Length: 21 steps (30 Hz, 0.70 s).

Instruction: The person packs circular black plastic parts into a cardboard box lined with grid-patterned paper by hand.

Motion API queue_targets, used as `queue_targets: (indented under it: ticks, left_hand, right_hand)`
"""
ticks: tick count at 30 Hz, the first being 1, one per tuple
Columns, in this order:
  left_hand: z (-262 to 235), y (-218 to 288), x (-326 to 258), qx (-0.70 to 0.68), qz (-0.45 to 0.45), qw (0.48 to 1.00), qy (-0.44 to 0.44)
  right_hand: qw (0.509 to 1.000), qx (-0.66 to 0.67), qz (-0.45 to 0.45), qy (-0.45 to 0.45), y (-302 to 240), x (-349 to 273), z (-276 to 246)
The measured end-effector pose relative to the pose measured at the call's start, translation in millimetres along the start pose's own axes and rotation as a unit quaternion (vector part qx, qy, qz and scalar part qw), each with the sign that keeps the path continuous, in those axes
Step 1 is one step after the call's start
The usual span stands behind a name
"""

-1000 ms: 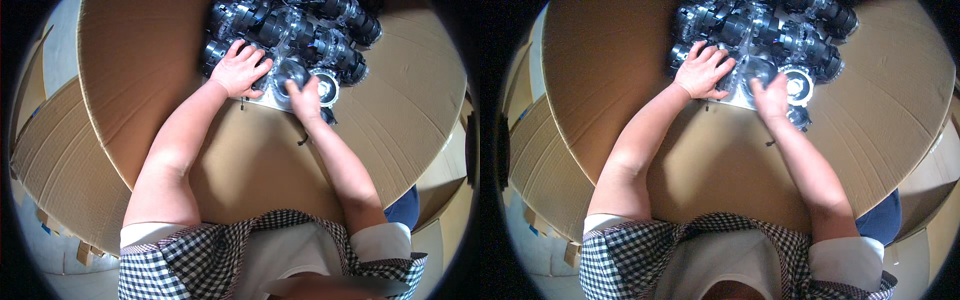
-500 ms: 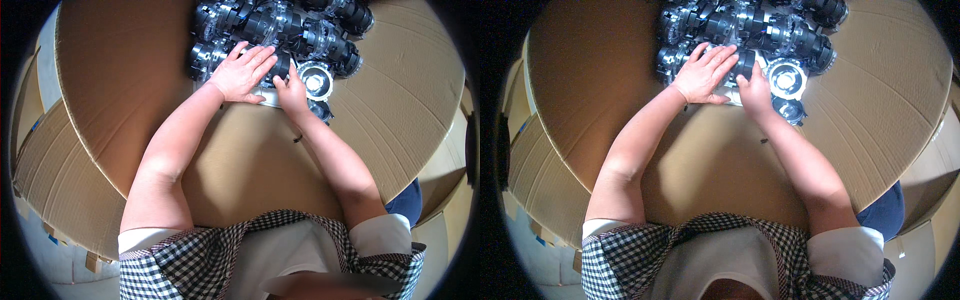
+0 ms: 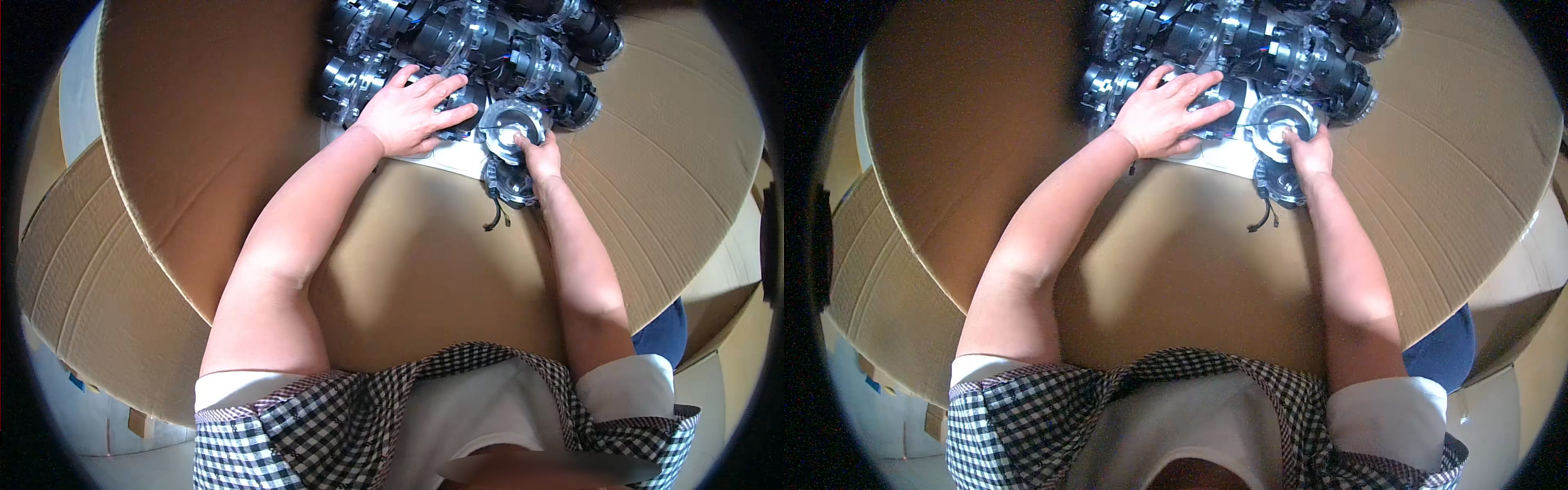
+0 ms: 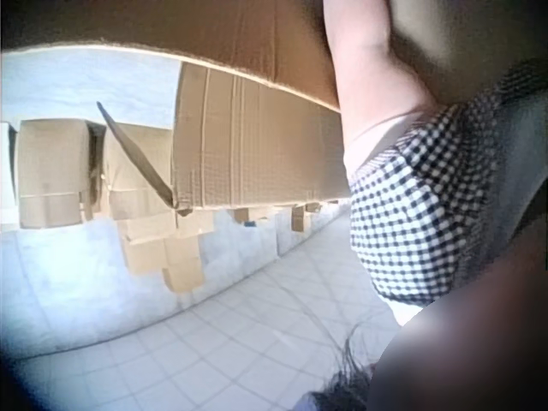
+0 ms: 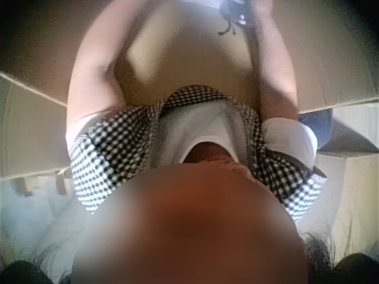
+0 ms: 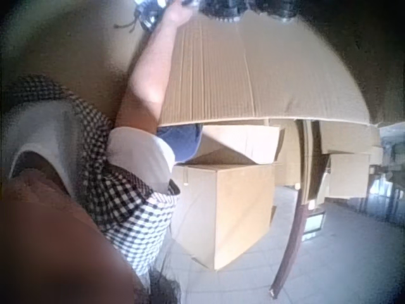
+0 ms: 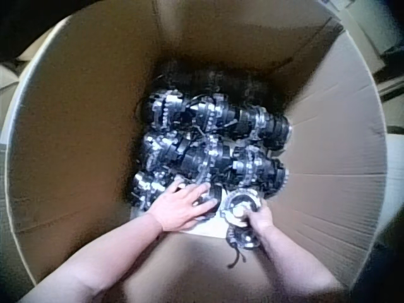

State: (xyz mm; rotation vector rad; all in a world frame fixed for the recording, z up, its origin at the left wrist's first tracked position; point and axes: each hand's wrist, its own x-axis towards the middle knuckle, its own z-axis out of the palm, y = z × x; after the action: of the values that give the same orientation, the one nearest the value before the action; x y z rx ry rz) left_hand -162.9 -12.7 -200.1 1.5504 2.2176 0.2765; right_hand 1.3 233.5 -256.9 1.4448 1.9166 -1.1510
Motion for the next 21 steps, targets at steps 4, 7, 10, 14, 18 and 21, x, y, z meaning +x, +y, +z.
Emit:
queue_targets:
  ticks: [4,7,10,14,18,21]
  left_hand:
    - [-1,-3,-3,-0.006,0.006,1.000,0.003]
    - [-3,-2,-5,-0.008,-0.006,1.000,-0.012]
    - [-5,-1,-3,-0.020,-0.002,1.000,0.003]
    - [-5,1,0,-0.011,-0.007,1.000,0.003]
    - [-7,18,20,-0.043,0.019,0.994,0.094]
    - [2,26,36,-0.078,0.067,0.992,0.079]
  right_hand:
    - [0.982,0.043,0.080,-0.168,-9,-13,-10]
    - [0.940,0.157,0.179,-0.245,3,-6,-22]
    - [0.829,0.302,0.390,-0.264,-5,-5,-27]
    - [0.696,0.469,0.335,-0.429,0,-5,1]
    - [0.807,0.268,0.283,-0.443,-22,-9,33]
    - [0.871,0.241,0.242,-0.354,-39,-23,35]
